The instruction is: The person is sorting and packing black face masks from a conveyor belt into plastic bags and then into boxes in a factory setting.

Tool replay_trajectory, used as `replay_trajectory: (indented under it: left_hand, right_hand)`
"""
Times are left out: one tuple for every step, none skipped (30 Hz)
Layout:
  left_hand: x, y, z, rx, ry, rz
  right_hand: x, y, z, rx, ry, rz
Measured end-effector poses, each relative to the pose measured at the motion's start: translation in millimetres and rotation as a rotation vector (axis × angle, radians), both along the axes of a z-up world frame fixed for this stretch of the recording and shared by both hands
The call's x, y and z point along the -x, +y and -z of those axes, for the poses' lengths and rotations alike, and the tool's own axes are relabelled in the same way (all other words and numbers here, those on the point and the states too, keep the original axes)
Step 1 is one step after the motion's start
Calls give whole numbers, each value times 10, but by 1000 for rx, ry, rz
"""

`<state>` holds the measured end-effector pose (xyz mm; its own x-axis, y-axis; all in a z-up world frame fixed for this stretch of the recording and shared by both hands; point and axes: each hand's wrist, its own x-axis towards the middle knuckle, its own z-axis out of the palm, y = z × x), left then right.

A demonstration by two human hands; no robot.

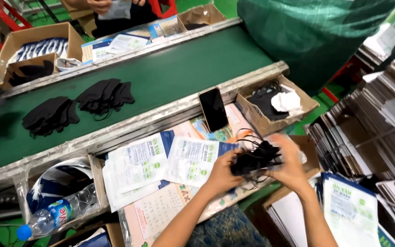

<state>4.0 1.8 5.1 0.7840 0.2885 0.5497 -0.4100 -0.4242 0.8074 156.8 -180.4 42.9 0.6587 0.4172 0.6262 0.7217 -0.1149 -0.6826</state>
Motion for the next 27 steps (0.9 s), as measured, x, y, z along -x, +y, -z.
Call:
replay_trajectory:
  left_hand:
    - [-30, -46, -154, -46, 51, -59]
    - [-89, -58, -321, -99, 95, -117]
    - [-24, -104, -287, -102, 101, -112]
    - [-57, -99, -283, -97, 136, -114]
    - [-93, -88, -278, -91, 171, -116]
    - [-126, -67, -256, -91, 174, -121]
    - [-164, -45, -223, -103, 187, -132]
    - [-99, -92, -149, -106, 221, -133]
    - [-38, -140, -102, -95, 244, -131]
    - [-74, -128, -91, -122, 251, -122]
    - [-103, -118, -92, -149, 257, -112]
    - [-126, -104, -229, -157, 246, -118]
    - [-139, -89, -363, -129, 219, -77]
    - [-51, -138, -457, -87, 213, -36]
    - [-92, -143, -195, -82, 222, -43]
    - [-142, -159, 66, -189, 251, -7]
    - [-189, -177, 324, -297, 280, 29]
    - [-138, -166, 142, -300, 273, 23]
    - [-85, -155, -39, -213, 265, 134]
    - [33, -188, -196, -116, 268, 247]
    - [31, -195, -254, -109, 273, 244]
    - [44, -218, -304, -137, 168, 140]
    - [56, -242, -359, -165, 64, 36]
    - [20, -240, -285, -166, 61, 35]
    - [-14, -239, -217, -80, 70, -288]
    - [-56, -240, -151, 13, 75, -610]
    - [-41, -154, -140, 14, 70, -611]
  right_hand:
    - [-128, -19, 405, 133, -40, -166]
    - [-279, -4, 802, 258, -86, -333]
    - [-238, -69, 996, 255, -80, -328]
    - [-334, -57, 1135, 382, 89, -299]
    - [-436, -38, 1274, 508, 258, -267]
    - [-323, 11, 982, 509, 259, -273]
    - [-215, 60, 701, 503, 430, -247]
    - [9, 26, 470, 504, 624, -215]
    - [83, 13, 458, 514, 648, -217]
    - [59, 58, 405, 447, 501, -330]
    - [40, 102, 340, 379, 353, -439]
    - [-6, 150, 326, 373, 339, -442]
    - [-45, 200, 313, 390, 378, -417]
    - [17, 189, 347, 418, 437, -396]
    - [36, 209, 395, 423, 445, -404]
    - [45, 215, 436, 373, 371, -488]
    - [55, 222, 474, 321, 298, -571]
    - [51, 218, 404, 320, 288, -574]
    - [48, 216, 334, 258, 304, -640]
    - [110, 168, 293, 200, 337, -706]
    - [73, 120, 471, 204, 344, -709]
    - [54, 52, 655, 280, 576, -681]
    - [39, -21, 836, 356, 808, -646]
    - [3, -28, 966, 356, 805, -646]
    - [-31, -35, 1091, 506, 438, -456]
    - [-78, -45, 1208, 637, 67, -255]
    - [-47, -46, 1047, 638, 62, -255]
